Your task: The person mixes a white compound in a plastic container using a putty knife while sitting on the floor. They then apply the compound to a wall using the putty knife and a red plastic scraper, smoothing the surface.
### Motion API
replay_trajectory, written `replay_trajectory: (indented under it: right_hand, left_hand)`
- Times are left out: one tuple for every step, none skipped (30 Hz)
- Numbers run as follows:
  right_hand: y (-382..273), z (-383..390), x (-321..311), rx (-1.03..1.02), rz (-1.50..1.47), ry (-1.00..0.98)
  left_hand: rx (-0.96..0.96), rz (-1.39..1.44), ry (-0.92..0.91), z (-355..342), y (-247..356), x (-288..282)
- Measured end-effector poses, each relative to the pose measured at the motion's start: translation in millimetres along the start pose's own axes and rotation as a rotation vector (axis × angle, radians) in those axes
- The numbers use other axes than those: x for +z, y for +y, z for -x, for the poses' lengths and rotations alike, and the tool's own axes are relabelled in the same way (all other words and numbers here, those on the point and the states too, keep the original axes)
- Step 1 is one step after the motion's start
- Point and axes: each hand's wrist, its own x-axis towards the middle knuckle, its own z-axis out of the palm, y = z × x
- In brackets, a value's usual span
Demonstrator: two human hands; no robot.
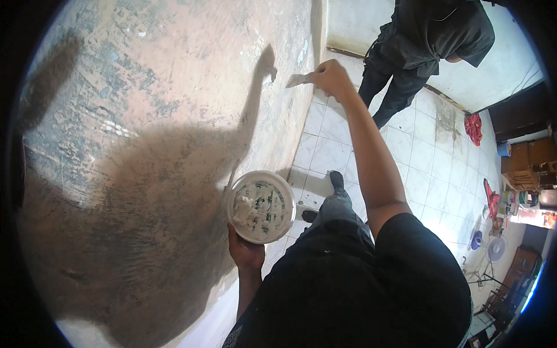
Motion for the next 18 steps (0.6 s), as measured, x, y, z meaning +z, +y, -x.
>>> replay_trajectory:
  right_hand:
    - [11.9,-4.9,9.8,-0.012,-0.061,-0.02]
    - [11.4,-6.8,19.1,-0.029,-0.126,-0.048]
    - [10.4,-10.8,22.0,-0.025,-0.144,-0.044]
    - [3.5,-13.6,27.0,-0.023,-0.167,-0.05]
    - [-4.4,-13.1,29.7,-0.018,-0.187,-0.056]
    - [-12.2,-14.1,26.4,-0.03,-0.185,-0.073]
    - [-25.1,-10.1,23.1,-0.016,-0.177,-0.086]
    - [-40.3,-5.6,15.6,-0.003,-0.163,-0.093]
    - [-46.0,-3.0,12.9,0.009,-0.149,-0.1]
    - [-31.0,-16.3,4.9,-0.004,-0.221,-0.089]
    - [-32.6,-12.1,-1.3,-0.012,-0.251,-0.077]
    - [-34.2,-7.6,-8.0,-0.021,-0.282,-0.066]
    - [-34.9,-5.3,-15.6,-0.032,-0.311,-0.051]
    - [-26.2,-8.8,-16.4,-0.031,-0.244,-0.033]
    - [-23.2,-10.6,-7.6,-0.054,-0.176,0.007]
    - [-16.4,-10.4,-0.4,-0.071,-0.104,0.055]
    - [-8.2,-10.9,9.9,-0.088,-0.036,0.102]
    - [-1.6,-13.0,26.7,-0.146,0.081,0.138]
  left_hand:
    - [-0.01,-0.007,-0.007,-0.3,-0.4,1.1]
    - [-0.011,-0.014,-0.011,0.0,1.5,-0.1]
    - [-0.014,-0.022,-0.015,-0.2,2.0,-0.2]
    - [0.004,-0.033,-0.014,0.5,2.7,1.4]
    - [0.018,-0.043,-0.011,0.9,2.8,2.8]
    - [0.032,-0.054,-0.01,1.0,2.6,3.7]
    - [0.044,-0.056,-0.005,1.5,2.5,2.7]
    - [0.051,-0.054,-0.008,1.2,1.1,2.8]
    - [0.058,-0.052,-0.01,1.5,0.1,1.7]
    - [0.043,-0.05,-0.017,-0.4,-2.0,1.6]
    - [0.042,-0.046,-0.013,-1.3,-3.2,-1.8]
    - [0.042,-0.041,-0.009,-1.2,-3.4,-4.7]
    - [0.036,-0.025,0.001,-1.7,-4.5,-5.7]
    - [0.033,-0.01,0.012,-1.5,-5.2,-7.1]
    - [0.03,0.006,0.023,-1.1,-5.7,-8.6]
    - [0.03,0.007,0.015,-1.9,-7.3,-8.5]
    - [0.033,0.006,0.006,-2.5,-8.3,-8.8]
    - [0.037,0.005,-0.002,-3.2,-9.5,-9.6]
